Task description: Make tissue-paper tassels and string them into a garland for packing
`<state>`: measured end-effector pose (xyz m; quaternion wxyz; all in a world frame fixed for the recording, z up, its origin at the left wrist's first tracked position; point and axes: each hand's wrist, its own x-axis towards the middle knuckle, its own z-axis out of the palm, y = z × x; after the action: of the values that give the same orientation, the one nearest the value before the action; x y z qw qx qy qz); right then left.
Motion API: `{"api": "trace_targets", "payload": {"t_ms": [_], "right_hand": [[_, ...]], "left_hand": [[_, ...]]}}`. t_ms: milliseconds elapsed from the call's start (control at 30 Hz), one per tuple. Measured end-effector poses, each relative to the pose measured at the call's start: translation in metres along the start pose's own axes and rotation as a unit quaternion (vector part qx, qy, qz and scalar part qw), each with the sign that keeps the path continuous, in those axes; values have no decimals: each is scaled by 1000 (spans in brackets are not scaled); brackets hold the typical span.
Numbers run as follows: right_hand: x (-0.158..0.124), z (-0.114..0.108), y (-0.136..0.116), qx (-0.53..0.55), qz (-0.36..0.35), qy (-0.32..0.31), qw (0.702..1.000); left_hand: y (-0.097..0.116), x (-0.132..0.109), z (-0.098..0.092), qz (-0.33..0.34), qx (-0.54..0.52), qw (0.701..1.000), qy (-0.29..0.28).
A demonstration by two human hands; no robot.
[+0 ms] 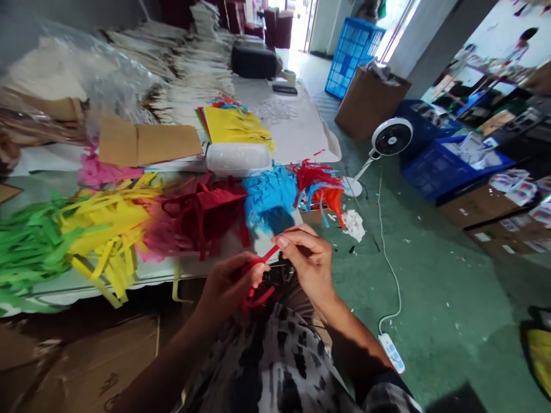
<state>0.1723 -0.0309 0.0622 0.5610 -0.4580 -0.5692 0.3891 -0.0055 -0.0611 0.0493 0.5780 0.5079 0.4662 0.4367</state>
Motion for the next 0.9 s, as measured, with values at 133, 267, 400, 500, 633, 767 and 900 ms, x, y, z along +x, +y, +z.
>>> {"api": "trace_targets", "payload": {"t_ms": [133,267,400,500,633,767,900], "right_hand": [[-1,-7,5,61,68,-56,994],[16,-13,3,47,94,-189,976],[63,-34,-8,-110,-94,1,989],[103,-50,-2,-294,-296,66,907],[136,-57,44,-462,-338,-72,817],[144,-50,88,-520,-324,-169,772],[134,-34,84,-564,-308,-187,743]], "left_hand": [[-11,2,6,-8,23,1000,-19],[-23,10,11,-2,48,999,0],[-32,11,6,76,106,991,37],[-36,1,-5,128,154,978,63],[-42,-15,-32,164,254,949,94],[-45,-28,-82,184,347,906,160],[-34,-34,-149,194,418,845,272]]}}
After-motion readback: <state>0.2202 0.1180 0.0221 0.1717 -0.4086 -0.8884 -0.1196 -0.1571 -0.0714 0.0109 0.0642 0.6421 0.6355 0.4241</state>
